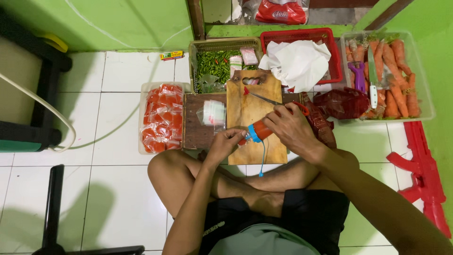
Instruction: The person wraps individual items into small plastic bags by hand, placing them on a wooden board or in a nearby container.
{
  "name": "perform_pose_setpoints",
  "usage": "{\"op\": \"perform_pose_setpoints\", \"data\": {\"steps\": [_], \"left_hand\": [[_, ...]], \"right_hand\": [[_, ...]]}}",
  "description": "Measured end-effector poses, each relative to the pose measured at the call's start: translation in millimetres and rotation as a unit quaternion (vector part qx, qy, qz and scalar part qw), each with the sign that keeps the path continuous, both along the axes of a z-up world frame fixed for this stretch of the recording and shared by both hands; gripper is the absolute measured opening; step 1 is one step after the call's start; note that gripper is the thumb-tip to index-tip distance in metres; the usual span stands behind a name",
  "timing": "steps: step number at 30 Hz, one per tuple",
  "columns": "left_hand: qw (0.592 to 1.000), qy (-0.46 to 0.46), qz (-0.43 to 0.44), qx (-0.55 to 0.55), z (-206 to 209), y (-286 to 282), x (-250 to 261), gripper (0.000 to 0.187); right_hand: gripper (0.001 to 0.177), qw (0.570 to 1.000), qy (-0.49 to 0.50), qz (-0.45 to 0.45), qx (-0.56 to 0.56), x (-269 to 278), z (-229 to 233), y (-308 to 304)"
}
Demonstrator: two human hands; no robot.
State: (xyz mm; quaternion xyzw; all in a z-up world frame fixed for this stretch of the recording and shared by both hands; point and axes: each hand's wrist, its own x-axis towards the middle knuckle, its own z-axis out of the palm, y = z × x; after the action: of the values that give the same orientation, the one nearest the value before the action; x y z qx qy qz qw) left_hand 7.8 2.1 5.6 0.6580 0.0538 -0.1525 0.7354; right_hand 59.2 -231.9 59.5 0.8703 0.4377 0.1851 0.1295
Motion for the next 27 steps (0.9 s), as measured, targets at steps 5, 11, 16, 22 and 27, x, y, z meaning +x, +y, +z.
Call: {"op": "perform_pose_setpoints", "data": {"steps": [5,11,16,22,27], "left_hand": [[1.000,0.008,0.007,-0.014,5.1,-1.9,0.2,0.020],[0.998,0.026,0.046,0.024,-23.6,-4.3,2.3,0.020],[0.987,0.070,0.131,0.057,-42.7,10.1,5.5,0.023],[0.967,0.117,0.213,-0.078,-18.7,-3.0,4.0,0.038],[0.955,0.058,0.211,-0.202,-38.3,-19.3,4.1,0.053]], "right_hand": [[0.021,1.000,-0.002,0.001,0.006,-2.4,5.2,0.3],[0.038,0.998,0.028,-0.058,-0.005,-11.8,19.1,8.1],[0.070,0.975,0.086,-0.151,0.136,-0.4,-24.0,0.1],[0.077,0.623,0.471,-0.316,0.539,-13.8,-24.6,44.6],[0.070,0.702,0.341,-0.217,0.586,-12.0,-26.0,45.0]]}}
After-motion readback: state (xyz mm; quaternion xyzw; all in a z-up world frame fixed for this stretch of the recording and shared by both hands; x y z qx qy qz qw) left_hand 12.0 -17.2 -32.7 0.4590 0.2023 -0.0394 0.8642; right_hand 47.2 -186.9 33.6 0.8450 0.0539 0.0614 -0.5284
